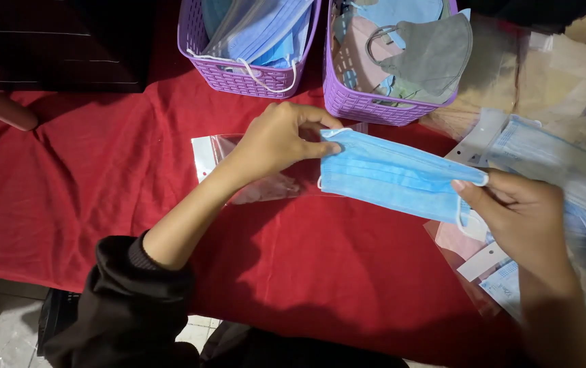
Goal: The person packages medical face masks into plastic sleeves by hand, picking masks from bins and placing them individually or in small groups into clear bags.
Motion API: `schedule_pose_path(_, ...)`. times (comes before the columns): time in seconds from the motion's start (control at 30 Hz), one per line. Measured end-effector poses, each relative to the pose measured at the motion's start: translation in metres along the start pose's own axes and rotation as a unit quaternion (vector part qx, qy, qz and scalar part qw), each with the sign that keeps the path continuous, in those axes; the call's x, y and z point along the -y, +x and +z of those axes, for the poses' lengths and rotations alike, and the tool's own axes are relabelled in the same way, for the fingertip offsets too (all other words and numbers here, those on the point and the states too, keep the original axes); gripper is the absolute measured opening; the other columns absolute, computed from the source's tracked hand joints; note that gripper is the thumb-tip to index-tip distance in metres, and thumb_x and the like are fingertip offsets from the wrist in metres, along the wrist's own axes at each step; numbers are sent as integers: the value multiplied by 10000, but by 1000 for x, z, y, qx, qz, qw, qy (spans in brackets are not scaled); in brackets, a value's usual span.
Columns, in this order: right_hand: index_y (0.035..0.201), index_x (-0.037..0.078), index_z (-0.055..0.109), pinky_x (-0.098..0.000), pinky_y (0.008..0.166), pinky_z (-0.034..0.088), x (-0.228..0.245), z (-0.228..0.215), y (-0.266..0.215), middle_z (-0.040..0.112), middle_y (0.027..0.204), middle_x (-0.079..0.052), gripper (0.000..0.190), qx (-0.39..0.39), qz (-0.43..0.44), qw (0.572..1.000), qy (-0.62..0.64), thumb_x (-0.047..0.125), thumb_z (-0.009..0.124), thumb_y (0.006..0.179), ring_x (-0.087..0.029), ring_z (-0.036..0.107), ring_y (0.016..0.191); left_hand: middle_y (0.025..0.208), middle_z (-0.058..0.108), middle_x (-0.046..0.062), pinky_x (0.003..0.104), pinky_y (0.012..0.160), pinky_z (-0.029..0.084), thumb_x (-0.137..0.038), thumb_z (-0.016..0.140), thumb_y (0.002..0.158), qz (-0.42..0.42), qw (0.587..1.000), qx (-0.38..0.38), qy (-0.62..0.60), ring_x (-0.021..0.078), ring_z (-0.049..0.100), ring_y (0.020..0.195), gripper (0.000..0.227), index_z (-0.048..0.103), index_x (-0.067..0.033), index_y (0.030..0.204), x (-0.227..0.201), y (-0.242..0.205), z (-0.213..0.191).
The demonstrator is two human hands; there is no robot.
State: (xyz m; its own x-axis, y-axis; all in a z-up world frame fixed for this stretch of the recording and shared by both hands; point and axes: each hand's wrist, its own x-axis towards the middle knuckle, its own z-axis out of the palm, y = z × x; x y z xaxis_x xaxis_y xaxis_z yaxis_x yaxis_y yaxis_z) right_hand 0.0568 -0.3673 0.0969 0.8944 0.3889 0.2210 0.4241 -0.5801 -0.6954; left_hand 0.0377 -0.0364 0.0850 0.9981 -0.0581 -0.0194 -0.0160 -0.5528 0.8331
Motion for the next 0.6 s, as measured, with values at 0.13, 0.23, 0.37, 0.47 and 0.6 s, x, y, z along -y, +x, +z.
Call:
schedule_pose_path(0.13,950,15,733,-251,580,252,-41,9,0,326,668,66,93,1,49,997,54,88,727,1007,-59,309,670,990,822,-50,189,792,590,-180,827,835,30,996,34,-77,51,774,909,222,780,-186,1052,0,0,-1)
schedule_pose_path(0.23,747,44,574,-243,614,344,-57,31,10,443,667,53,307,5,13,995,99,81,742,1002,-45,404,681,966,812,-32,157,756,566,-121,823,847,54,990,52,-123,27,736,872,217,784,-141,1060,4,2,2)
schedule_pose_path(0.37,885,50,716,-245,640,401,-78,59,18,539,726,67,135,43,55,987,146,103,714,1008,-45,462,724,1037,810,-68,189,797,561,-214,828,840,68,995,50,-56,39,752,958,224,785,-199,1059,8,4,3)
schedule_pose_path(0.47,1225,-94,678,-388,888,584,-123,78,23,724,1105,-158,253,-7,75,957,279,-48,669,976,-140,597,1011,1174,788,-37,551,970,521,-415,800,802,31,998,13,45,318,711,1155,478,704,-296,1256,7,1,0)
schedule_pose_path(0.6,1233,-68,671,-319,814,590,-152,79,29,718,1095,-106,267,-29,143,928,343,-28,669,969,-83,643,948,1335,685,45,472,1024,524,-297,727,934,205,962,-165,74,330,634,1244,314,707,-189,1228,27,-8,8)
